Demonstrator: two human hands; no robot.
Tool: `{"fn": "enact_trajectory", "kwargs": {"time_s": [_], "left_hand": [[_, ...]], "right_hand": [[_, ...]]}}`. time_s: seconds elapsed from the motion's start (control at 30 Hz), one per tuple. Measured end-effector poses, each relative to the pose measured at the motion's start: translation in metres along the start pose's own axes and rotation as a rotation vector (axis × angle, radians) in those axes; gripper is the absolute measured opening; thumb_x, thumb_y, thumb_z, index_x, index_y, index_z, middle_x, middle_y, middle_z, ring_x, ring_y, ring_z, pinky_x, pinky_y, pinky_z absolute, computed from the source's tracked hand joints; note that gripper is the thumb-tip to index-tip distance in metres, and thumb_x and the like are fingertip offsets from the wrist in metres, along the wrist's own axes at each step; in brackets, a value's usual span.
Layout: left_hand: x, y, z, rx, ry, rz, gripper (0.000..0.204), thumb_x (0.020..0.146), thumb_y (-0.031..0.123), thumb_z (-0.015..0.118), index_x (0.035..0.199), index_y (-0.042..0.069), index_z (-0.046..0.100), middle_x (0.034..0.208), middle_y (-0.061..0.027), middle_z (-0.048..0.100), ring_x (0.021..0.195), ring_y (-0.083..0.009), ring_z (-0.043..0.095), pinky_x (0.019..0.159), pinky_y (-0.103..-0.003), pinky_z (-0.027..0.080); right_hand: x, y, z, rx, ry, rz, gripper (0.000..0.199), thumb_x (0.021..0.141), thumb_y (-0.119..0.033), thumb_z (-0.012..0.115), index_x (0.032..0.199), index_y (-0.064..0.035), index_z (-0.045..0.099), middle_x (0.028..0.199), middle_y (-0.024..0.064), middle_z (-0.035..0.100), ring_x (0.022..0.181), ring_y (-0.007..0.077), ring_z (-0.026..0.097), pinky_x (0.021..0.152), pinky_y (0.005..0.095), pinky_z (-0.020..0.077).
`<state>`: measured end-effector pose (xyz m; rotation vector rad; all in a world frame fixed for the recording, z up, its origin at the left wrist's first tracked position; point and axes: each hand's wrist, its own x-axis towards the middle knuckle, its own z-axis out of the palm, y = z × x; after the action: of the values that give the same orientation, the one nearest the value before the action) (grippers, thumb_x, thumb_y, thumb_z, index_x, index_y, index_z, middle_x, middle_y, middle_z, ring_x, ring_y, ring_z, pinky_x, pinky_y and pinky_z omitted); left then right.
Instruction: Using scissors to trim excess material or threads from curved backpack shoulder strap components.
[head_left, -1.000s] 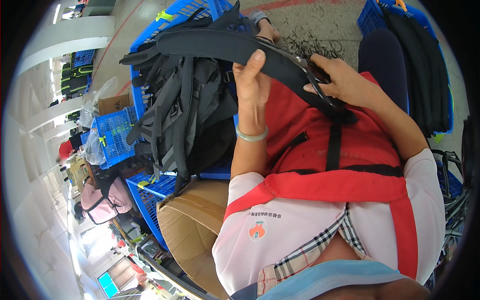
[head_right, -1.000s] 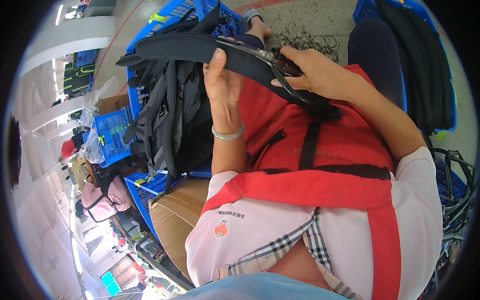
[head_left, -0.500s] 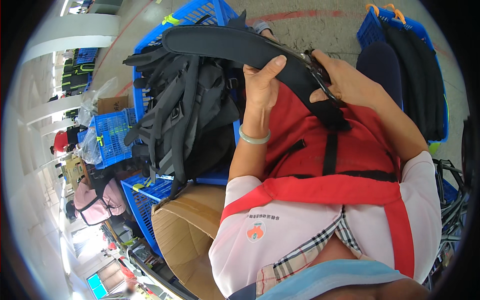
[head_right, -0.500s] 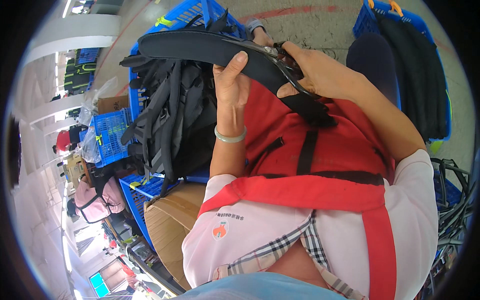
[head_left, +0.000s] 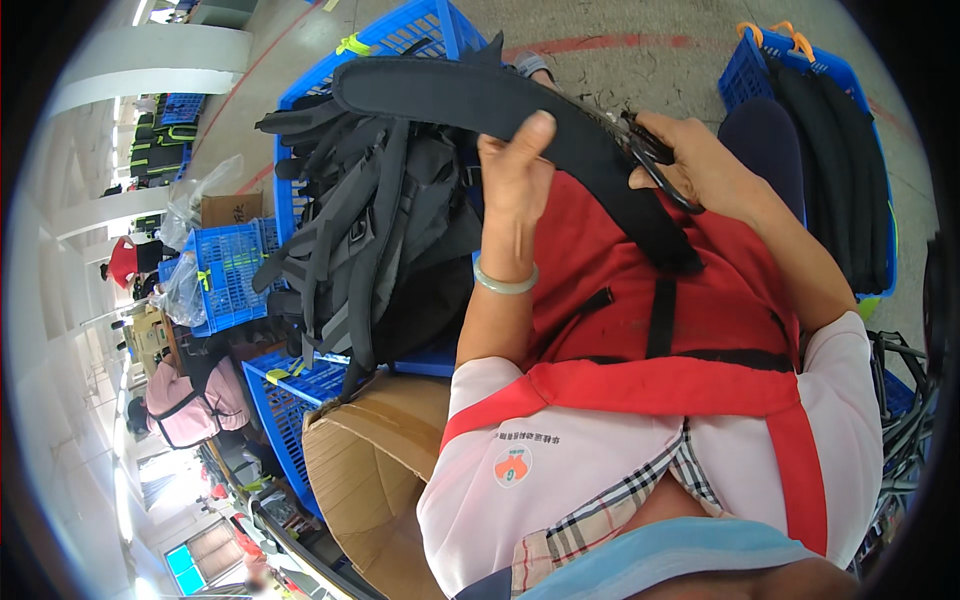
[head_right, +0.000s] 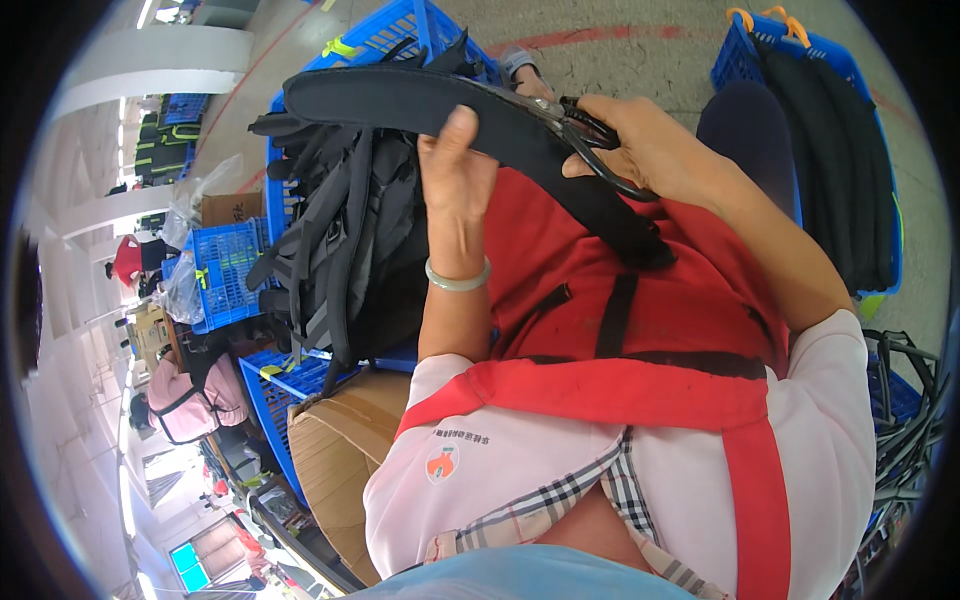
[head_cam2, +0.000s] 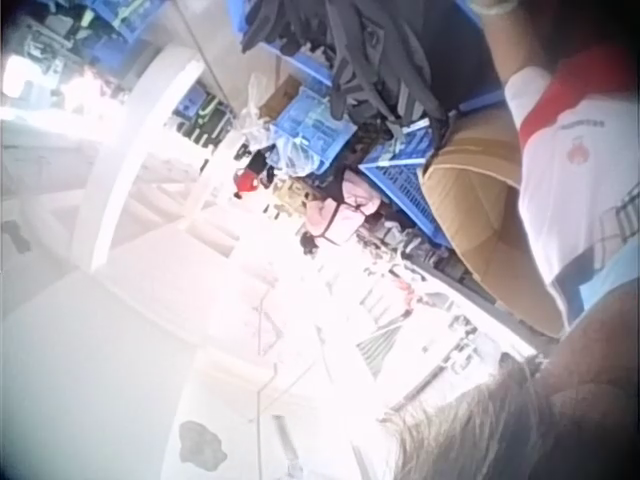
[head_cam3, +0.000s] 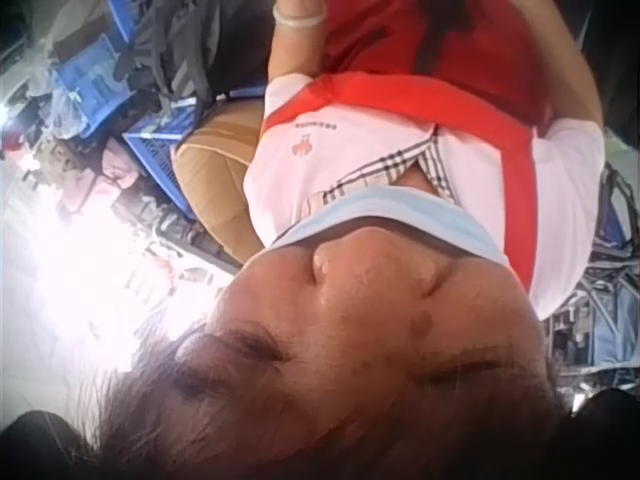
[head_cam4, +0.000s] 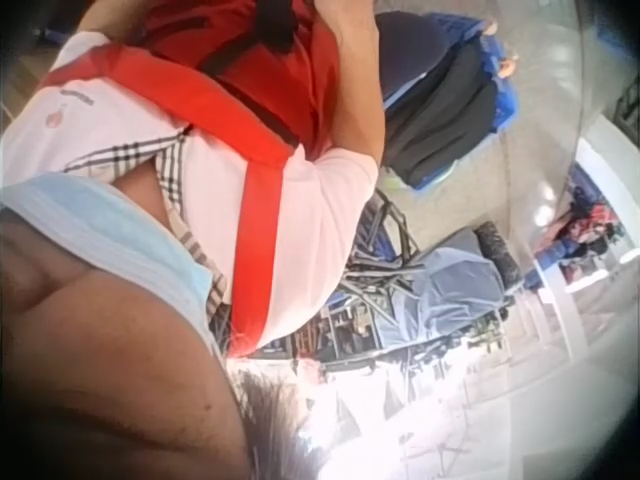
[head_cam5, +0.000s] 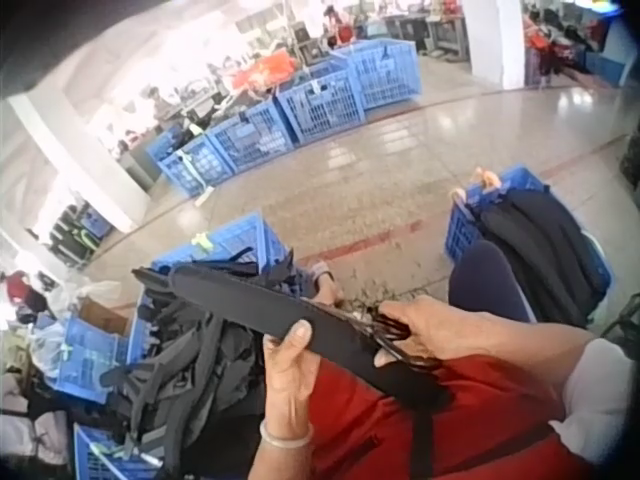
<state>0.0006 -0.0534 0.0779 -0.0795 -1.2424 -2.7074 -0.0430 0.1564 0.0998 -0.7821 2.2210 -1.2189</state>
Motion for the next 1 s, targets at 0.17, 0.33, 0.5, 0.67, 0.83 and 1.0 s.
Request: {"fn": "enact_trajectory", "kwargs": {"time_s": [0.17, 0.33, 0.5, 0.67, 0.83, 1.0], "left_hand": [[0.007, 0.007, -0.001, -0.004, -0.005, 0.044, 0.023, 0.079, -0.001, 0.07, 0.101, 0.006, 0.064, 0.095, -0.0058, 0.066, 0.088, -0.0188, 0.064, 0.088, -0.035, 0.052], [0.004, 0.005, -0.001, 0.018, 0.024, 0.028, 0.022, 0.079, -0.001, 0.07, 0.098, 0.006, 0.064, 0.093, -0.0058, 0.066, 0.088, -0.019, 0.064, 0.086, -0.036, 0.053], [0.005, 0.007, 0.0, -0.033, 0.006, 0.032, 0.022, 0.078, -0.001, 0.07, 0.097, 0.007, 0.064, 0.09, -0.005, 0.066, 0.087, -0.0186, 0.064, 0.085, -0.036, 0.054], [0.003, 0.003, -0.002, -0.032, 0.008, 0.033, 0.022, 0.079, -0.005, 0.069, 0.097, 0.006, 0.064, 0.094, -0.0055, 0.065, 0.084, -0.0164, 0.064, 0.08, -0.031, 0.053], [0.002, 0.003, -0.006, -0.012, 0.017, 0.037, 0.023, 0.079, -0.004, 0.07, 0.099, 0.007, 0.064, 0.094, -0.0045, 0.065, 0.086, -0.0168, 0.063, 0.083, -0.033, 0.053], [0.0, 0.002, 0.003, 0.01, -0.001, 0.02, 0.022, 0.079, -0.005, 0.069, 0.097, 0.007, 0.063, 0.094, -0.0031, 0.064, 0.084, -0.0146, 0.062, 0.08, -0.03, 0.053]], "right_hand": [[-0.004, -0.001, 0.003, -0.06, 0.06, -0.164, 0.078, 0.063, -0.04, 0.084, 0.115, 0.0011, 0.041, 0.078, 0.0161, 0.053, 0.074, 0.033, 0.053, 0.067, 0.0395, 0.0426], [-0.004, -0.002, -0.006, -0.092, -0.041, -0.125, 0.095, 0.057, -0.052, 0.083, 0.121, 0.0, 0.036, 0.087, 0.0207, 0.057, 0.082, 0.0421, 0.056, 0.073, 0.0428, 0.0442], [-0.005, 0.01, -0.001, -0.172, -0.017, -0.123, 0.1, 0.053, -0.06, 0.08, 0.121, -0.0007, 0.036, 0.084, 0.0205, 0.057, 0.079, 0.0418, 0.055, 0.071, 0.0434, 0.0432], [-0.006, 0.002, 0.0, -0.081, -0.028, -0.061, 0.073, 0.066, -0.038, 0.083, 0.114, -0.0009, 0.041, 0.081, 0.0188, 0.056, 0.074, 0.0348, 0.053, 0.066, 0.0406, 0.0417], [-0.003, -0.001, -0.007, -0.051, -0.106, -0.032, 0.06, 0.07, -0.03, 0.081, 0.109, 0.0004, 0.046, 0.074, 0.0138, 0.048, 0.065, 0.0245, 0.043, 0.06, 0.0353, 0.0389], [-0.004, -0.001, 0.004, 0.002, 0.084, -0.237, 0.058, 0.073, -0.035, 0.079, 0.103, 0.0023, 0.047, 0.067, 0.0098, 0.041, 0.062, 0.0204, 0.034, 0.057, 0.0332, 0.036]]}}
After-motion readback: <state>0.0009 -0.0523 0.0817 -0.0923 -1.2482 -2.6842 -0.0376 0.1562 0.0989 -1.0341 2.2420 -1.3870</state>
